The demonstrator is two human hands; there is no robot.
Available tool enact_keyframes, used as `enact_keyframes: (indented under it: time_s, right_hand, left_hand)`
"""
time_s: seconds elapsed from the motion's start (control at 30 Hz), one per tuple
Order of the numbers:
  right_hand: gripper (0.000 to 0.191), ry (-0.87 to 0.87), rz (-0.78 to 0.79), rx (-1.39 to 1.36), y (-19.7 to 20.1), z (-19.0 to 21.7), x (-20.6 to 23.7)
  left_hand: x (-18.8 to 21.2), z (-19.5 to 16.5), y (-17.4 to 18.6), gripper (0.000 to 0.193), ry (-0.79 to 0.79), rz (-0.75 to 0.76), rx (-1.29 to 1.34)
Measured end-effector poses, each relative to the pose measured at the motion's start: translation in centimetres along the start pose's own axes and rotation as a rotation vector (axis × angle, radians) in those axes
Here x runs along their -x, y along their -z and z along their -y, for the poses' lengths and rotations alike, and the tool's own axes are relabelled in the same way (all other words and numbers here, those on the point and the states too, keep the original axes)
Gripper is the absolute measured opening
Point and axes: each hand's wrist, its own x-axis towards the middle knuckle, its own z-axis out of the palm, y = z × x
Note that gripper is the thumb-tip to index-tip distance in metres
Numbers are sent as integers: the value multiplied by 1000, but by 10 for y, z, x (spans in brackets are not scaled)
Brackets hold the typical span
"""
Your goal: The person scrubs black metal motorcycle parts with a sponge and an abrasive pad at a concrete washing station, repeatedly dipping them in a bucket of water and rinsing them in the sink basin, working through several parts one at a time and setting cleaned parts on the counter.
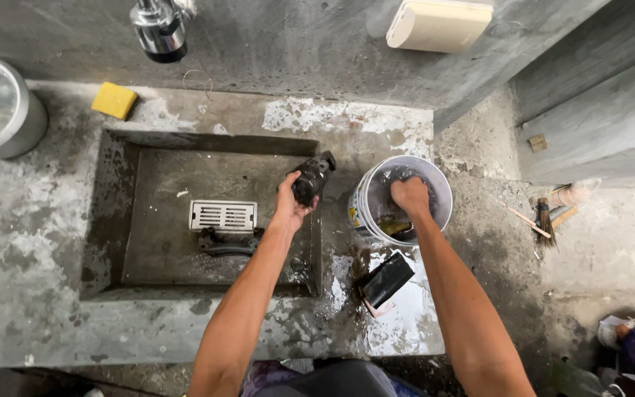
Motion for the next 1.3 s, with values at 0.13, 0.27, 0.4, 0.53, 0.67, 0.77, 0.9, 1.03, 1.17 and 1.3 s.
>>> enact_keyframes:
  time_s: [0.13, 0.27, 0.4, 0.53, 0.67, 0.77, 0.9, 1.03, 1.17, 1.3]
  right_hand:
    - [30, -339, 347, -731, 16, -3, -8]
    - [37, -113, 628, -839, 29, 38, 11]
    - [44, -11, 811, -778, 17, 86, 45]
    - [43, 23, 547, -725, 28, 74, 43]
    - [35, -30, 207, -371, 26, 24, 17]
    - [32, 50, -11, 51, 10, 2, 6]
    - [32, -259, 411, -883, 21, -4, 3]
    - [40, -137, 537, -1021, 25, 46, 24]
    - [40, 21, 705, -887, 11, 104, 55]
    - [42, 113, 447, -645, 24, 82, 48]
  left_hand:
    - [0, 1, -3, 50, -1, -46, -82]
    - [-1, 3, -3, 48, 2, -151, -144]
    - [-2, 0, -7, 48, -53, -148, -201]
    - [1, -4, -12, 46, -52, -171, -231]
    - [6, -7, -15, 45, -8, -236, -220]
    - [7, -8, -13, 47, 28, -218, -141]
    - [5, -8, -4, 56, 150, -82, -94]
    - [5, -10, -1, 54, 104, -124, -81]
    - [5, -10, -4, 47, 1, -185, -174]
    - [15, -9, -4, 46, -109, -245, -279]
